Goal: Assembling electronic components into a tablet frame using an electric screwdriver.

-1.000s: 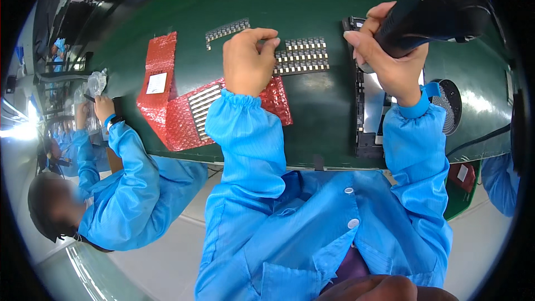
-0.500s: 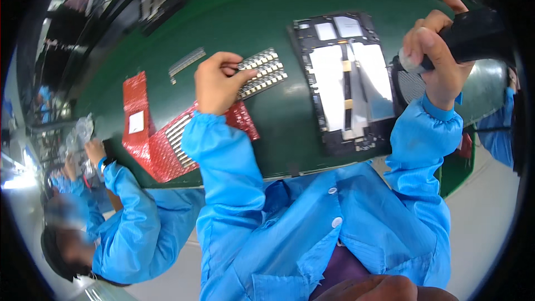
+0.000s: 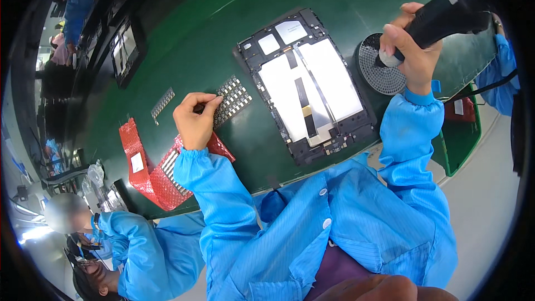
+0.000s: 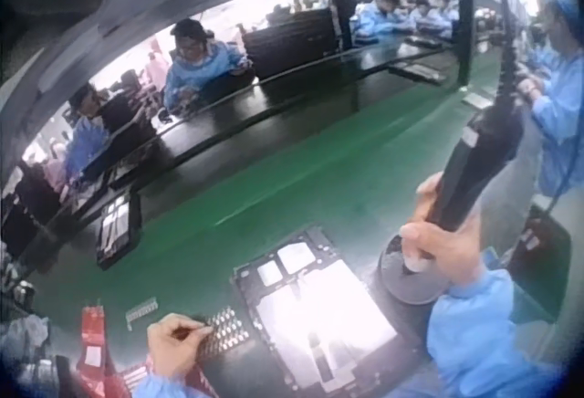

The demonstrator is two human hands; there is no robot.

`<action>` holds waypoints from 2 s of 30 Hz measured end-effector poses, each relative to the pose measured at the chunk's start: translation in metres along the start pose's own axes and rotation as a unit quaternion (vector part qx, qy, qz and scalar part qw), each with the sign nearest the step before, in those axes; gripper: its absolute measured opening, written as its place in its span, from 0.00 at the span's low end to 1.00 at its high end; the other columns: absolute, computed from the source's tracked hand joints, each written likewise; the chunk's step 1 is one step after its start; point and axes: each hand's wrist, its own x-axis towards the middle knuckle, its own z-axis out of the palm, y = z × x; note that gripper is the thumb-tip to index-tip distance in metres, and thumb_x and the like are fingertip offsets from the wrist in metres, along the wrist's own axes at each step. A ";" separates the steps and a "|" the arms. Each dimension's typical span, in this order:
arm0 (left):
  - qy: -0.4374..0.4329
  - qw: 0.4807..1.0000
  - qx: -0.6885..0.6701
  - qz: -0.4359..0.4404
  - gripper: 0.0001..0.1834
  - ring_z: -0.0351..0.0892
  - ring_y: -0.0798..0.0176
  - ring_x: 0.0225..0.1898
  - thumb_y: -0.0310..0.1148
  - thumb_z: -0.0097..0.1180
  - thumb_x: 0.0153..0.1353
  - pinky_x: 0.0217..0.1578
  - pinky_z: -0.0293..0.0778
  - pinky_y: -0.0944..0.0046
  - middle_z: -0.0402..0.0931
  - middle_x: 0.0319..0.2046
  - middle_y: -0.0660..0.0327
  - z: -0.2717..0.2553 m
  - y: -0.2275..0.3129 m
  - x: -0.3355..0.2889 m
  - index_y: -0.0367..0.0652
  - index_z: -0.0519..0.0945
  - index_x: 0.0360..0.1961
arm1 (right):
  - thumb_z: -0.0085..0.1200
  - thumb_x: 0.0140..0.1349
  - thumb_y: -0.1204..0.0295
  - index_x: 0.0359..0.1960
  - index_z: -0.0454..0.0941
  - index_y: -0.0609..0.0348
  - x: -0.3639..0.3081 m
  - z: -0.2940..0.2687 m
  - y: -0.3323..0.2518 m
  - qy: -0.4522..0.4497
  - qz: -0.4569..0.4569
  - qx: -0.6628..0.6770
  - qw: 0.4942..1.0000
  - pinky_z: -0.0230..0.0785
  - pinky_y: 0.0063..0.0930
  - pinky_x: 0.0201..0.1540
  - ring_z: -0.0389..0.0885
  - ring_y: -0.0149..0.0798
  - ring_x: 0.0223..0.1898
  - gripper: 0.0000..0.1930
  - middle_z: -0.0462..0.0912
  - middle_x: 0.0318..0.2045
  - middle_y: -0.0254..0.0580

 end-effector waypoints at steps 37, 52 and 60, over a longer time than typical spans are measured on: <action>0.005 0.850 -0.502 -0.163 0.11 0.71 0.74 0.20 0.31 0.51 0.62 0.20 0.68 0.75 0.78 0.30 0.56 0.031 0.005 0.005 0.35 0.71 0.41 | 0.59 0.51 0.83 0.44 0.67 0.67 0.017 0.192 0.021 -0.239 0.050 0.041 0.969 0.64 0.19 0.21 0.73 0.28 0.17 0.19 0.75 0.19 0.37; 0.011 0.845 -0.494 -0.202 0.12 0.67 0.73 0.19 0.21 0.41 0.56 0.19 0.64 0.73 0.75 0.29 0.58 0.030 0.005 0.007 0.28 0.76 0.37 | 0.60 0.51 0.82 0.43 0.68 0.66 0.015 0.195 0.034 -0.232 0.052 0.052 0.970 0.68 0.22 0.22 0.73 0.29 0.17 0.18 0.74 0.18 0.38; 0.016 0.809 -0.550 -0.207 0.13 0.61 0.75 0.17 0.21 0.40 0.55 0.17 0.56 0.73 0.71 0.25 0.61 0.027 0.012 0.004 0.28 0.76 0.36 | 0.59 0.51 0.82 0.42 0.68 0.66 0.013 0.196 0.030 -0.235 0.054 0.064 0.968 0.68 0.22 0.22 0.73 0.29 0.16 0.17 0.75 0.18 0.38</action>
